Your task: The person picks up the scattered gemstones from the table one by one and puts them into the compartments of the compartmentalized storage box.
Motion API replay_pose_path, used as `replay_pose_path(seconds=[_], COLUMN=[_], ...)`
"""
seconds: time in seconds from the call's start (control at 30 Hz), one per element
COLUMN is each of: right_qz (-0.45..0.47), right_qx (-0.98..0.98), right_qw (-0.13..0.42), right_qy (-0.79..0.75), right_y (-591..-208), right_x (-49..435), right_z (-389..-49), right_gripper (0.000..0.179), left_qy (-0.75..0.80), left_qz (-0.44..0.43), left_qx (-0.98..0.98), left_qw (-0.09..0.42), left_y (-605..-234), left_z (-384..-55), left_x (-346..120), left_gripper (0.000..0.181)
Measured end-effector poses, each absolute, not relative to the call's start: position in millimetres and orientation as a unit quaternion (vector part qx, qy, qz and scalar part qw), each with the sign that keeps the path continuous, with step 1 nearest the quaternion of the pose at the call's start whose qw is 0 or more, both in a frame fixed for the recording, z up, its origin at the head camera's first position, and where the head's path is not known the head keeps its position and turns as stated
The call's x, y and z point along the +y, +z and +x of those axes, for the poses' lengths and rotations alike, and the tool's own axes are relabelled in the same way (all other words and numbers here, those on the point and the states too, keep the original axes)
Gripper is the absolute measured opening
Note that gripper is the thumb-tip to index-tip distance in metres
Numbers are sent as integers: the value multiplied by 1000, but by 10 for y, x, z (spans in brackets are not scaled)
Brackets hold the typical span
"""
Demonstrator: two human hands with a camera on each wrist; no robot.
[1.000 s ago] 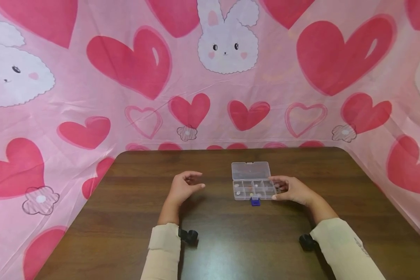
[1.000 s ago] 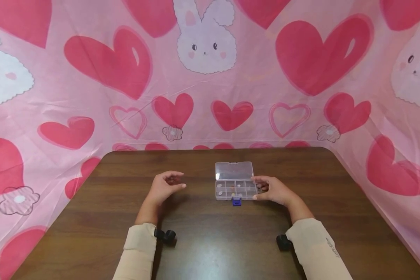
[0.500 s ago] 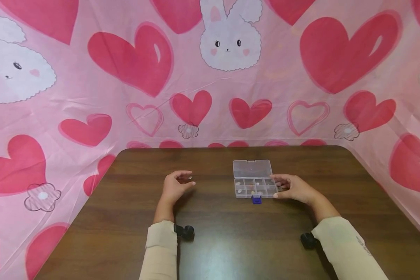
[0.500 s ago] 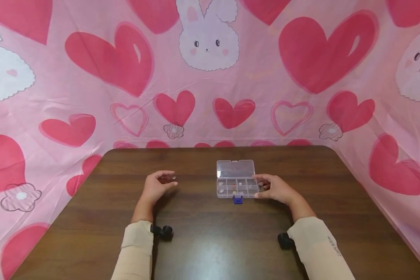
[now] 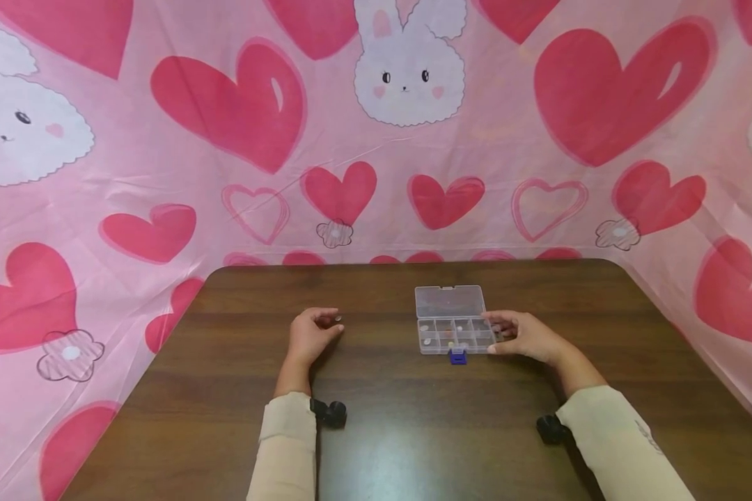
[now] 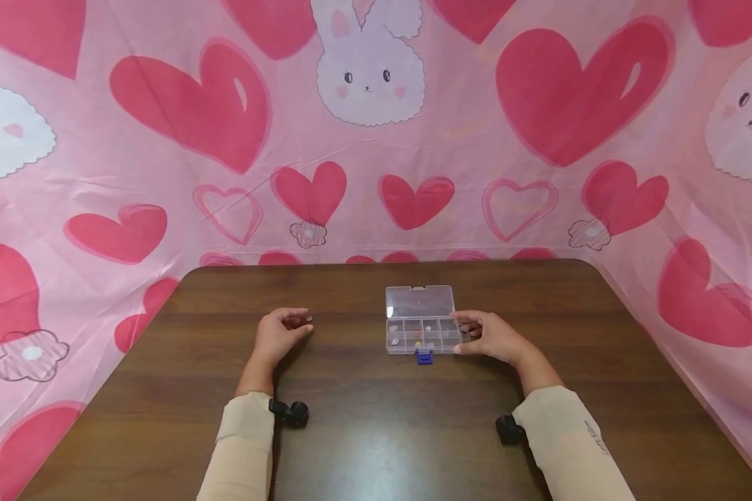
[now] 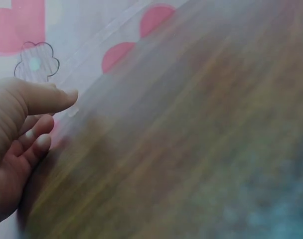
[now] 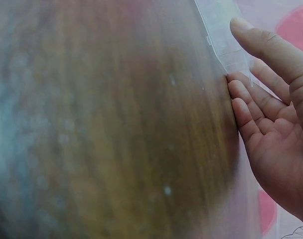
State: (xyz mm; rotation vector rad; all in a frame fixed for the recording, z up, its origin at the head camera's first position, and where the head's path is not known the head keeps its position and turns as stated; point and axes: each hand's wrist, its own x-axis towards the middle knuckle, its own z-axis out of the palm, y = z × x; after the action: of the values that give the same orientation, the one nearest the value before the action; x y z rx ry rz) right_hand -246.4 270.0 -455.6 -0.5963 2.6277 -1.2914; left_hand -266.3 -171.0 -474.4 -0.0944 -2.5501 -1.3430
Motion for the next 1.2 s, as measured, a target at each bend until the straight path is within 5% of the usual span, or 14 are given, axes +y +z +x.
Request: replay_pose_path(seconds=[0.77, 1.2], right_qz=[-191, -190], right_qx=[878, 879], right_qw=[83, 83], right_qy=[-431, -429], right_y=[-4539, -4519], right_x=[2690, 2679], right_z=[-2446, -2441], right_gripper=[67, 67], left_qy=[-388, -476], left_qz=[-83, -103], left_qx=[-908, -864], left_qw=[133, 129], left_y=[-4784, -4717], left_z=[-2782, -2744], left_x=[-1726, -1602], left_gripper=[13, 14])
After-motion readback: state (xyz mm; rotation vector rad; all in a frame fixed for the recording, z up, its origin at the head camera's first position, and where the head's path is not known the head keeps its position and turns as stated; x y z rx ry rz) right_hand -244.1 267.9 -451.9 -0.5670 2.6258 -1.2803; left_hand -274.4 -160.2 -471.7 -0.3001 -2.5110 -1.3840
